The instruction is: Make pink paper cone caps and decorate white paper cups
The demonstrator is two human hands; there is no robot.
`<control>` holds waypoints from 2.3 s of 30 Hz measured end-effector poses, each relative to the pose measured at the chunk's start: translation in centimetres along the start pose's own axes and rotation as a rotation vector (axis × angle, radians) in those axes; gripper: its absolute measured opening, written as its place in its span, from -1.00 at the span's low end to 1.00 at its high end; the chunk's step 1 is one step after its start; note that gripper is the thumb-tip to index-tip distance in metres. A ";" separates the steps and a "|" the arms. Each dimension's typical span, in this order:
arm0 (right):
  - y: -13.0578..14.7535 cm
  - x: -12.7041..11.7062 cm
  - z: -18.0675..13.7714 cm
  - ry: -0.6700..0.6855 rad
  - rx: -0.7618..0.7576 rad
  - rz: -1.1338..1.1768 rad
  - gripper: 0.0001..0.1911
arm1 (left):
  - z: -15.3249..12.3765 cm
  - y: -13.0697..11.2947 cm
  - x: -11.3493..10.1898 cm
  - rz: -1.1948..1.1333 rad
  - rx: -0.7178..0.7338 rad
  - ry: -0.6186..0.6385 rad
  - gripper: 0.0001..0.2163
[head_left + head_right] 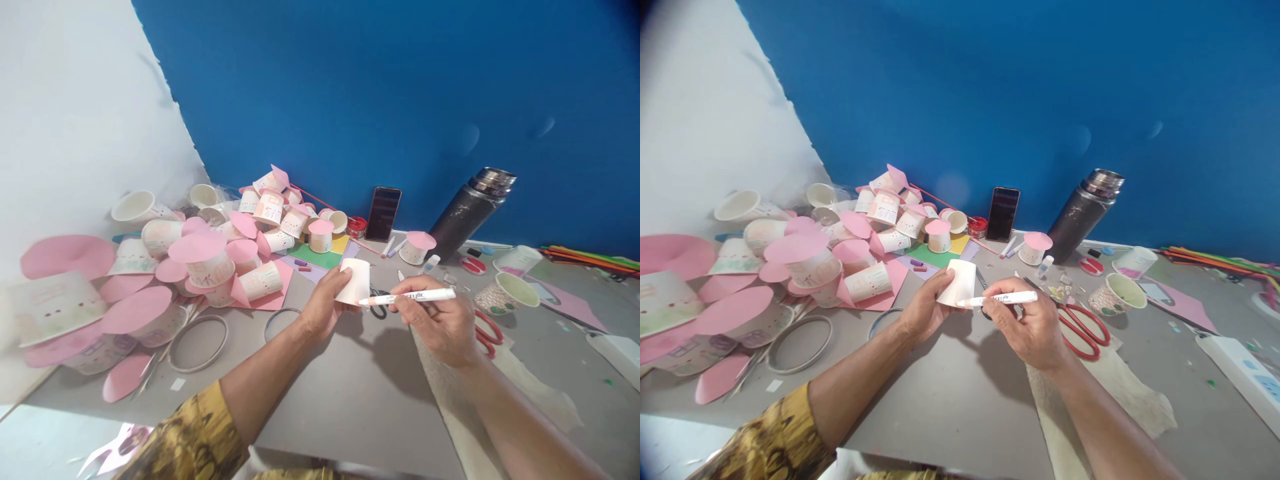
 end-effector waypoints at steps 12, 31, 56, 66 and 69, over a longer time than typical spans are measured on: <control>-0.5 -0.7 0.1 -0.087 0.043 -0.037 -0.87 | -0.1 0.0 0.5 -0.029 -0.023 0.031 -0.62; 1.3 -0.8 0.3 -0.126 -0.069 -0.111 -0.89 | -0.2 0.0 0.8 -0.070 -0.020 0.045 -0.68; 1.9 -0.6 0.1 -0.143 -0.121 -0.108 -0.96 | -0.1 0.9 0.6 -0.109 -0.065 0.031 -0.64; 1.3 -2.1 -0.2 -0.248 -0.045 -0.170 -0.90 | -0.3 0.8 0.2 -0.198 -0.112 -0.048 -0.70; 1.5 -2.2 -0.2 -0.253 -0.060 -0.172 -0.90 | -0.6 0.7 0.5 -0.198 -0.127 -0.049 -0.70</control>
Point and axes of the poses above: each hand's wrist, its own z-axis towards the middle knuckle, its own x-axis out of the palm, y = z × x, the point moved 10 cm from there along z, towards the middle knuckle, and after that the axes turned 3 degrees about y, right-handed, at the moved point
